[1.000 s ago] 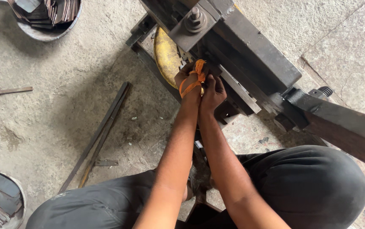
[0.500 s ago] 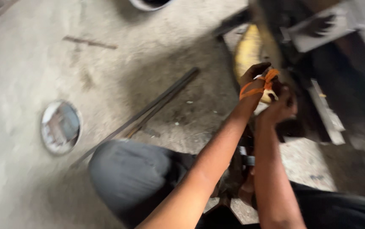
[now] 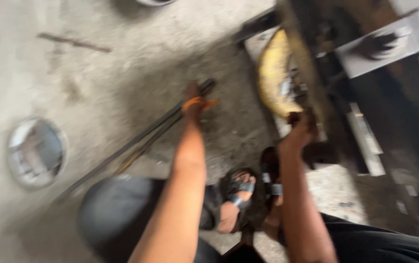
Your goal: The person sits on the floor and uses a manual guillotine shear to cut long metal strips into smaller pieces. They repeatedly feed the metal strip into the blade, press down the lever to cut, and then remove the cut pieces.
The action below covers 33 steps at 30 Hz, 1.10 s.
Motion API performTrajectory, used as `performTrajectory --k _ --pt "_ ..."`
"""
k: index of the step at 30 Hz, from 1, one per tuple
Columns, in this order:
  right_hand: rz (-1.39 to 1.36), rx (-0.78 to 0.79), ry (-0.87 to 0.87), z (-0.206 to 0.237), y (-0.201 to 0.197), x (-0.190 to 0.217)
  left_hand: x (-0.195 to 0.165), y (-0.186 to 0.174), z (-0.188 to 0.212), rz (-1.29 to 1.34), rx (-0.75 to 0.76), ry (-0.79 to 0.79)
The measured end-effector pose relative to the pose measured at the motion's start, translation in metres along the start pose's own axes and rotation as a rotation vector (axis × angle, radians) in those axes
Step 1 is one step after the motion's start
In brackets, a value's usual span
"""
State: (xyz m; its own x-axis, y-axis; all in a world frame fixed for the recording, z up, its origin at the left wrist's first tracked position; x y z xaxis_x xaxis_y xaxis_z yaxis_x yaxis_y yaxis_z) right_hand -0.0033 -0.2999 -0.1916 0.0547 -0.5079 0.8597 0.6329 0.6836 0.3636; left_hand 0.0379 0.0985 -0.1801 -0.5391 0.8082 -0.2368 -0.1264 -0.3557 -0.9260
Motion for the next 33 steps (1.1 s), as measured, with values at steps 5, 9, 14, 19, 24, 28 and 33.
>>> performTrajectory --k 5,9,14,19,24,28,33 --pt "0.016 -0.034 0.059 -0.003 -0.006 -0.002 0.029 0.015 -0.025 -0.131 0.199 -0.098" --pt "0.013 0.019 0.037 0.003 0.005 0.003 0.038 0.046 -0.033 -0.043 0.177 -0.065" --pt "0.035 0.035 0.096 0.009 0.008 0.003 0.032 0.050 -0.018 -0.173 -0.072 0.069" --pt "0.168 0.172 0.227 0.029 0.032 0.003 0.000 0.044 0.031 -0.099 -0.095 0.193" --pt "0.467 0.326 0.356 0.058 0.041 -0.008 -0.078 0.013 0.117 0.319 -0.321 0.451" --pt "0.519 0.470 0.413 0.081 0.033 -0.007 -0.136 -0.020 0.203 0.446 -0.545 0.591" --pt "0.309 0.302 0.209 0.071 0.013 0.047 -0.174 -0.024 0.237 0.683 -0.164 0.533"
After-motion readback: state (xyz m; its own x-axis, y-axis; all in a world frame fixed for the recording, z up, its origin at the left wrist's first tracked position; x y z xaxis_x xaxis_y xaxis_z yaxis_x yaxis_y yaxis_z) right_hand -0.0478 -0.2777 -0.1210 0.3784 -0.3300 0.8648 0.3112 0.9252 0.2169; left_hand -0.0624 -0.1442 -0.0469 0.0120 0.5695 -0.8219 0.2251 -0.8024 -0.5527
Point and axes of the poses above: each hand's wrist, its own z-axis away from the middle knuckle, its own y-axis out of the palm, x = y × z, the point moved 10 cm from there along -z, towards the middle knuckle, and after that the axes turned 3 degrees about -x, right-handed, at the moved point
